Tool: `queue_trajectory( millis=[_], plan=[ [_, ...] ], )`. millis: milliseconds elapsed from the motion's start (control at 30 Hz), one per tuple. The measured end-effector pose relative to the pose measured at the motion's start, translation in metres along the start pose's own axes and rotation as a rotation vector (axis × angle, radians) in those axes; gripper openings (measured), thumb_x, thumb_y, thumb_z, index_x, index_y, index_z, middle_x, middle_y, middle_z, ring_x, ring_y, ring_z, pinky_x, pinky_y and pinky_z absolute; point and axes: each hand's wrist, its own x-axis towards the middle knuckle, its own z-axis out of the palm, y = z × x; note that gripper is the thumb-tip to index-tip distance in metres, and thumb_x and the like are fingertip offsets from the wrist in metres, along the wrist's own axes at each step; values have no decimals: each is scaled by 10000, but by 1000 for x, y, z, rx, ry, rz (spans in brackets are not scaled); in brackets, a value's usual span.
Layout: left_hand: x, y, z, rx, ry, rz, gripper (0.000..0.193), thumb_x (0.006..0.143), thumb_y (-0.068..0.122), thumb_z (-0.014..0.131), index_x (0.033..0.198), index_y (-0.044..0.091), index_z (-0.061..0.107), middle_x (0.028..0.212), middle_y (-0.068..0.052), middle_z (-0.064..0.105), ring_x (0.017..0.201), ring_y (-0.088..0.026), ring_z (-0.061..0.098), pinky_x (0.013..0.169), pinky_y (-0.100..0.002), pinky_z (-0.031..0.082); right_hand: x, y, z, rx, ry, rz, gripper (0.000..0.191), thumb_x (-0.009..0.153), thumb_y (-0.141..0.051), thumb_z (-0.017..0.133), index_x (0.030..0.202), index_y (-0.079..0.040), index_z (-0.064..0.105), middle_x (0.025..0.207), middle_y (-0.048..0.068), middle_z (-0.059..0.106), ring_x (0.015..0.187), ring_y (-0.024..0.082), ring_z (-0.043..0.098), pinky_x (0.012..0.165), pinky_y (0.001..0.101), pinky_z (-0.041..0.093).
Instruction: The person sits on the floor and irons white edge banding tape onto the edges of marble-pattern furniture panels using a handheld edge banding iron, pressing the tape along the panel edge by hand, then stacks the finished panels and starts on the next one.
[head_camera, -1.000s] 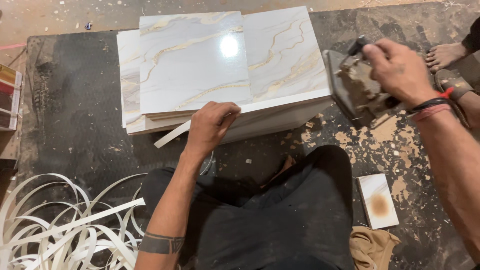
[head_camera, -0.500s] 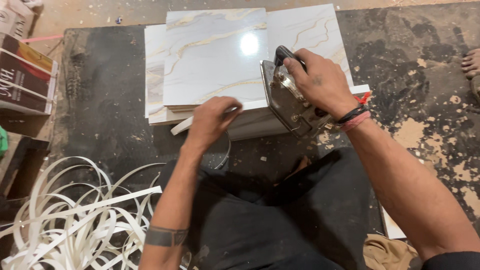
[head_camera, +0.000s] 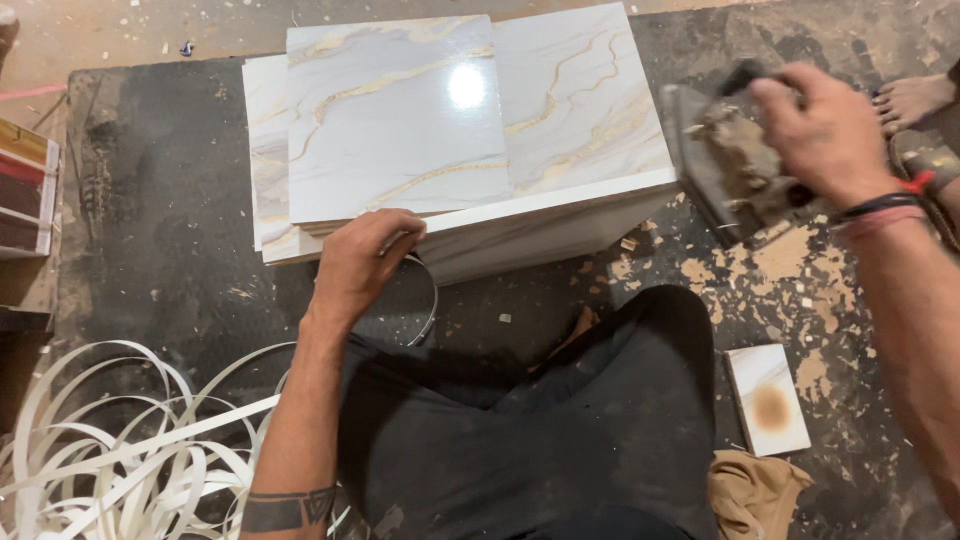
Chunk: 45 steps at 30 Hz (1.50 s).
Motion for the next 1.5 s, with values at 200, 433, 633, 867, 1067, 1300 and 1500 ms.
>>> queue_trajectory(
  millis=[200, 433, 633, 867, 1067, 1300, 1500],
  plan=[
    [-5, -6, 7, -82, 6, -73, 138, 931, 108, 747, 1062, 77, 715, 1037, -91, 752, 952, -276, 727, 796, -364, 559, 7, 10, -1, -41, -32, 13, 402, 1121, -464, 548, 1243, -117, 709, 802, 100, 708, 752, 291, 703, 708, 433, 521],
    [-8, -16, 13, -105, 45, -45, 169, 924, 128, 762, 1084, 88, 726, 1063, -90, 750, 988, -290, 721, 843, -369, 560, -7, -102, 56, -115, -67, -234, 413, 1105, -512, 569, 1218, -143, 716, 775, 147, 693, 752, 413, 679, 678, 505, 511],
    [-8, -23, 10, -335, -59, -349, 176, 937, 194, 750, 1074, 84, 756, 988, -30, 795, 925, -175, 746, 837, -321, 544, -40, -222, 106, 23, -131, -361, 386, 1076, -445, 528, 1154, -93, 665, 637, 158, 671, 572, 387, 650, 547, 505, 480],
    [-12, -55, 6, -521, -110, -523, 252, 964, 265, 714, 992, 15, 729, 839, 6, 709, 811, -83, 637, 726, -258, 515, -49, -265, 112, 47, -188, -318, 388, 1094, -435, 497, 1101, -78, 648, 607, 154, 658, 534, 372, 662, 539, 499, 495],
    [-8, -75, 25, -761, -222, -514, 252, 989, 250, 720, 874, 28, 693, 691, 52, 579, 633, -38, 489, 558, -240, 388, -53, -266, 113, 13, -80, -387, 387, 1092, -425, 558, 1067, -58, 679, 655, 186, 665, 609, 431, 652, 578, 538, 481],
    [-14, -69, 35, -792, -128, -518, 276, 983, 257, 727, 848, 21, 684, 660, 66, 545, 606, -36, 452, 531, -249, 370, -56, -270, 113, 15, -68, -376, 387, 1085, -425, 558, 1084, -58, 677, 665, 192, 672, 618, 439, 658, 593, 544, 488],
    [0, -37, -1, -370, -91, -579, 294, 923, 340, 724, 897, 49, 749, 652, -7, 667, 602, -111, 622, 574, -306, 475, -58, -272, 116, -8, -39, -374, 380, 1081, -426, 565, 1069, -63, 676, 680, 198, 680, 636, 451, 659, 604, 556, 489]
  ],
)
